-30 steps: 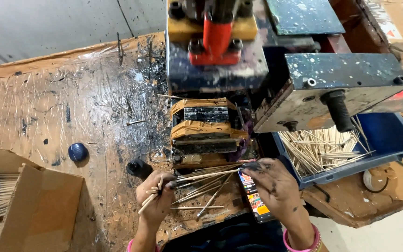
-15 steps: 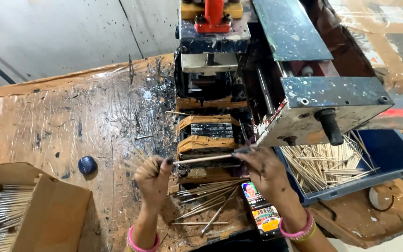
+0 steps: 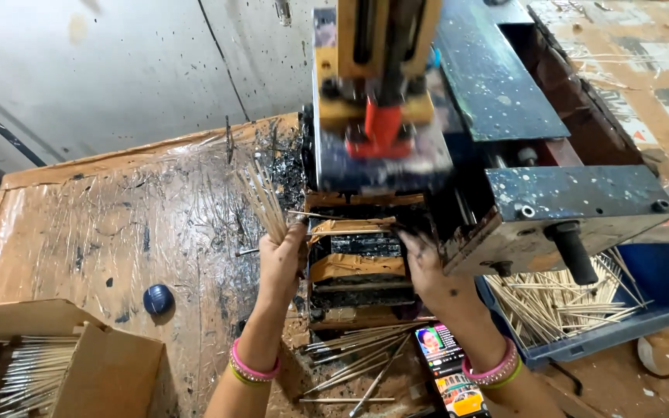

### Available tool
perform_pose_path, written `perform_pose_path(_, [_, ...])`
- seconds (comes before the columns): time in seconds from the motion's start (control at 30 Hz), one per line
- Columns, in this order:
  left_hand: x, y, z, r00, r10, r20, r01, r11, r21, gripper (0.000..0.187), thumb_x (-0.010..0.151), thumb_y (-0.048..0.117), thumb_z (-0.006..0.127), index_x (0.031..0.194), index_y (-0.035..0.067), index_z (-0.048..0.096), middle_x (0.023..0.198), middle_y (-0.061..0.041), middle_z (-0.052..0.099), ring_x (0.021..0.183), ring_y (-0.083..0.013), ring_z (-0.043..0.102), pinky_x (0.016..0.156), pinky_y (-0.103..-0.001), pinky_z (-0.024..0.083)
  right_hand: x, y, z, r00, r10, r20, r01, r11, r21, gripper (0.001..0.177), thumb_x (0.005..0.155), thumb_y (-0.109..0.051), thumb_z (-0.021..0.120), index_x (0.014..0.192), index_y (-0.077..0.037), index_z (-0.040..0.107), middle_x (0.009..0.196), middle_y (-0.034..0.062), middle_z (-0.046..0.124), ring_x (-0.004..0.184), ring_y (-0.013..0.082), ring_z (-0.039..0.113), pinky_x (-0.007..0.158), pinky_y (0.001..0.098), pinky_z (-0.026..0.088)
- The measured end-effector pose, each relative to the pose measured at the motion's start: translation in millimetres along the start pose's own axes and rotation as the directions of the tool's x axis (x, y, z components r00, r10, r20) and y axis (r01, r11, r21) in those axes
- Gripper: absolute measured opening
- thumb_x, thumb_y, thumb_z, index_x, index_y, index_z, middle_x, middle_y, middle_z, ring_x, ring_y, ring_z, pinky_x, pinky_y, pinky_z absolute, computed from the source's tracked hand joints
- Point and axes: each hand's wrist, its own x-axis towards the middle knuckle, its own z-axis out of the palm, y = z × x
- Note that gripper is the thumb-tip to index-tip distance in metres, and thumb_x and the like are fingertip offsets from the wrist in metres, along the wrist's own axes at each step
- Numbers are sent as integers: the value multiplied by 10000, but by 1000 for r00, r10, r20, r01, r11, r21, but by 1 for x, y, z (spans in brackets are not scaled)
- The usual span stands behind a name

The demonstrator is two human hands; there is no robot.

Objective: Sorting and feeding incense sticks into a machine and packing them into boxes on a factory floor.

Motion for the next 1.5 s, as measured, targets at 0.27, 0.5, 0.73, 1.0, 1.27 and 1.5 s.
perform_pose_path(0.27, [-4,4,8,996,-48,75,58,989,-133,275,980,147,629,731,144,512,562,71,435,424,-34,353,371,-232,264,-14,-2,24,966,244,84,-248,968,48,505,744,-61,661,1248,-40,677,1119,244,664,933,446,638,766,498,533])
perform_pose_path(0.5, [-9,5,14,994,-105,43,111,974,-195,246,974,176,633,754,145,530,580,71,442,446,-34,369,389,-222,278,-1,-5,6,951,304,52,-308,929,207,241,859,-45,692,1099,-34,707,966,204,675,819,425,634,700,520,502])
perform_pose_path(0.73, [-11,-28,9,975,203,-90,-207,977,-43,315,1013,270,663,757,110,572,614,52,491,498,-50,405,426,-231,344,13,-17,-10,952,294,87,-306,922,238,336,874,48,619,1200,-3,683,1045,205,702,818,398,671,684,470,524])
perform_pose_path(1.0, [-16,-25,14,958,270,-99,-267,963,43,300,1019,293,606,787,104,586,641,40,530,525,-72,422,445,-246,377,-1,-14,9,972,221,-78,-195,947,257,442,971,28,572,1401,-71,579,1367,159,646,1173,333,690,838,379,578])
perform_pose_path(1.27, [-19,-22,15,960,266,-88,-257,961,101,392,1053,298,581,721,103,508,606,42,448,509,-71,340,433,-259,301,-3,-12,15,971,141,-193,-99,972,214,452,1021,-17,553,1463,-107,529,1401,133,624,1134,345,739,849,361,610])
perform_pose_path(1.5, [-17,-14,19,967,224,-123,-204,966,158,368,1047,303,578,744,96,558,620,46,445,548,-69,368,492,-263,367,-2,-9,14,951,307,25,-302,916,265,502,959,34,561,1438,-116,551,1394,239,612,916,353,753,681,381,609])
